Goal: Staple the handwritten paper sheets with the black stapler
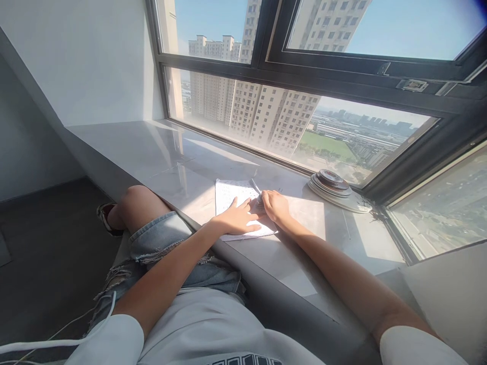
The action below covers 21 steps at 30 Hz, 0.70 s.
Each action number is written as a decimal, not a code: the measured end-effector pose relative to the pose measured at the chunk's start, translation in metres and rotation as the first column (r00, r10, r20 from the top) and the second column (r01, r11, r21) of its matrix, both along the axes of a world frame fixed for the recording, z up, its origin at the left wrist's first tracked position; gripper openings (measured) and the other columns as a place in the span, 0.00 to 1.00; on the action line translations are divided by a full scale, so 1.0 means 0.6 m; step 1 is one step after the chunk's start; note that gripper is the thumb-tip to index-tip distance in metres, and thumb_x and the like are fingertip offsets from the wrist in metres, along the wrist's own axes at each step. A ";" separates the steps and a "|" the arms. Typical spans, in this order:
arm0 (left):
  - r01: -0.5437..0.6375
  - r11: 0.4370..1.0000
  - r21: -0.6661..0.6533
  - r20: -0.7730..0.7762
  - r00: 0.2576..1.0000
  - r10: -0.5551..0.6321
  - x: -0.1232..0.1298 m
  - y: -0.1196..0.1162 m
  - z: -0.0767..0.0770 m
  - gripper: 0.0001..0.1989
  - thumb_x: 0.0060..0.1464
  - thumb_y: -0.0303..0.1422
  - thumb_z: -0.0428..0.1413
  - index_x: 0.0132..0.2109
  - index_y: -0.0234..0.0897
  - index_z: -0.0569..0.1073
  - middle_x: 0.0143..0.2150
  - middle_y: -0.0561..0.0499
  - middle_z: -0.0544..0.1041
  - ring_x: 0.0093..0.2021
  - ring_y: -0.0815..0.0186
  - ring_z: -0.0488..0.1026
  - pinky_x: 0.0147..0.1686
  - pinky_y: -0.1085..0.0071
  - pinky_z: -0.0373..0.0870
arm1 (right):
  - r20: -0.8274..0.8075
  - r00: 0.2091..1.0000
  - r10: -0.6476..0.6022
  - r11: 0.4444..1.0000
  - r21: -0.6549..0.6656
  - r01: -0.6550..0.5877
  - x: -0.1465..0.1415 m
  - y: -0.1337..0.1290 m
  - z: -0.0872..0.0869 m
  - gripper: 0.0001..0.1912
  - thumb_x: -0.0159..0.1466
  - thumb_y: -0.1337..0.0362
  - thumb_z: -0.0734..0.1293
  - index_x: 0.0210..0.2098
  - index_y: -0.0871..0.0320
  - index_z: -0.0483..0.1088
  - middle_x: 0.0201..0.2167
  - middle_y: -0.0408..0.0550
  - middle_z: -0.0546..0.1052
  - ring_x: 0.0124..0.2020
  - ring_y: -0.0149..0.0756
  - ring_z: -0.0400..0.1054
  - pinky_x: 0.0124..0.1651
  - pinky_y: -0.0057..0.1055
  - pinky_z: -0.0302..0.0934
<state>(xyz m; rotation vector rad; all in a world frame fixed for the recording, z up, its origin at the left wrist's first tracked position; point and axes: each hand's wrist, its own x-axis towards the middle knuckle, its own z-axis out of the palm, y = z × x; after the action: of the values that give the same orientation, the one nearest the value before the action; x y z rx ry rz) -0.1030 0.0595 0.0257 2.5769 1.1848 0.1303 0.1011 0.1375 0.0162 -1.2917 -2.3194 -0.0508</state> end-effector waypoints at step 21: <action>0.003 1.000 0.001 0.006 1.000 -0.003 0.000 -0.001 0.002 0.30 0.73 0.53 0.44 0.75 0.50 0.64 0.82 0.46 0.52 0.82 0.48 0.33 0.75 0.30 0.27 | 0.002 1.000 -0.003 1.000 0.013 0.003 0.000 -0.001 -0.001 0.24 0.79 0.61 0.49 0.28 0.52 0.63 0.31 0.51 0.78 0.35 0.44 0.68 0.41 0.38 0.58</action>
<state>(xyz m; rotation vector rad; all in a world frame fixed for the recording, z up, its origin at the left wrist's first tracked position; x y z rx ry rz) -0.1033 0.0587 0.0268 2.5777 1.1789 0.1374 0.1012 0.1367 0.0155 -1.2893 -2.3153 -0.0686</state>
